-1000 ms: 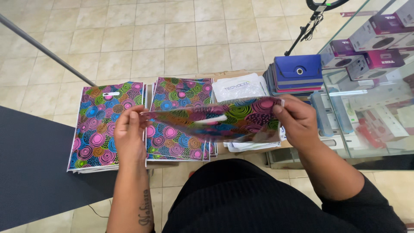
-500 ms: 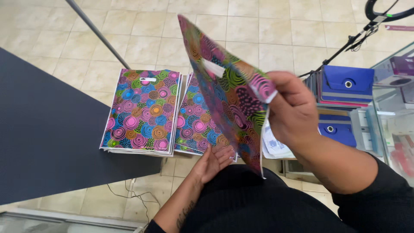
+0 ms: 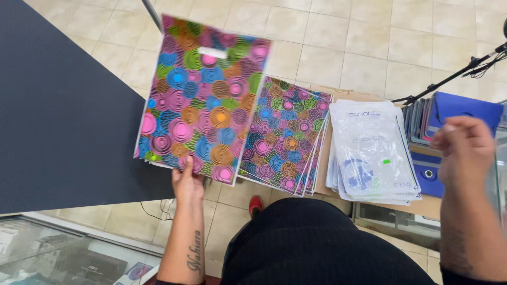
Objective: The person places various electronic accessory cases into patterned gift bags by hand.
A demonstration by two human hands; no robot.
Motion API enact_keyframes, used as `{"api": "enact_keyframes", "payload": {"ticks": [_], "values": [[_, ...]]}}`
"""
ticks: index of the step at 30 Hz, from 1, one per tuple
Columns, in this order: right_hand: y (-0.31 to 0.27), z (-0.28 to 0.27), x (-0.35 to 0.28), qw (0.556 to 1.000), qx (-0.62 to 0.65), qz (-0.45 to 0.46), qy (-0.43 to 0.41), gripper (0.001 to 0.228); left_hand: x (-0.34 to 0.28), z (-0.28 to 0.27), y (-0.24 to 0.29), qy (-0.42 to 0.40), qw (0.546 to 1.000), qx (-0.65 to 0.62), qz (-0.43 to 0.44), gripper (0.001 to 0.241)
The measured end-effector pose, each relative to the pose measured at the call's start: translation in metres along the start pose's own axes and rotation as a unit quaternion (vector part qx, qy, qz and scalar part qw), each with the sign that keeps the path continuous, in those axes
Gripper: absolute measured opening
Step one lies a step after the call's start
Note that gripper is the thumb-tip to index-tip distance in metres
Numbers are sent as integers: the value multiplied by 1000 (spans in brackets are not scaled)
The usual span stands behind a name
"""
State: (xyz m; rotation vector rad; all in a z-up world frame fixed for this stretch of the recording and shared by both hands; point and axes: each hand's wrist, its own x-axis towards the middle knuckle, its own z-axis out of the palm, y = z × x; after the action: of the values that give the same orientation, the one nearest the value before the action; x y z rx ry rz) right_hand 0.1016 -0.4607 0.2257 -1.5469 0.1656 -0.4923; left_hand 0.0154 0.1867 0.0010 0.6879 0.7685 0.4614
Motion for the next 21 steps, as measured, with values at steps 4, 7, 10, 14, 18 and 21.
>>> {"api": "enact_keyframes", "payload": {"ticks": [4,7,10,14,18,21], "values": [[84,-37,-23,935,-331,61,-109,19,41,-15,29,72,995,55,43,42],[154,-68,-36,839,-512,62,-175,27,73,-34,22,130,981,143,31,53],[211,-96,-52,785,-599,55,-147,47,90,-54,15,188,952,214,113,75],[218,-112,-52,727,-654,194,-78,87,56,-48,24,211,823,263,458,51],[183,-91,-42,716,-622,297,-108,111,-23,3,10,86,836,334,428,50],[217,-101,-37,765,-544,326,-110,100,-58,38,-11,-3,845,326,424,53]]}}
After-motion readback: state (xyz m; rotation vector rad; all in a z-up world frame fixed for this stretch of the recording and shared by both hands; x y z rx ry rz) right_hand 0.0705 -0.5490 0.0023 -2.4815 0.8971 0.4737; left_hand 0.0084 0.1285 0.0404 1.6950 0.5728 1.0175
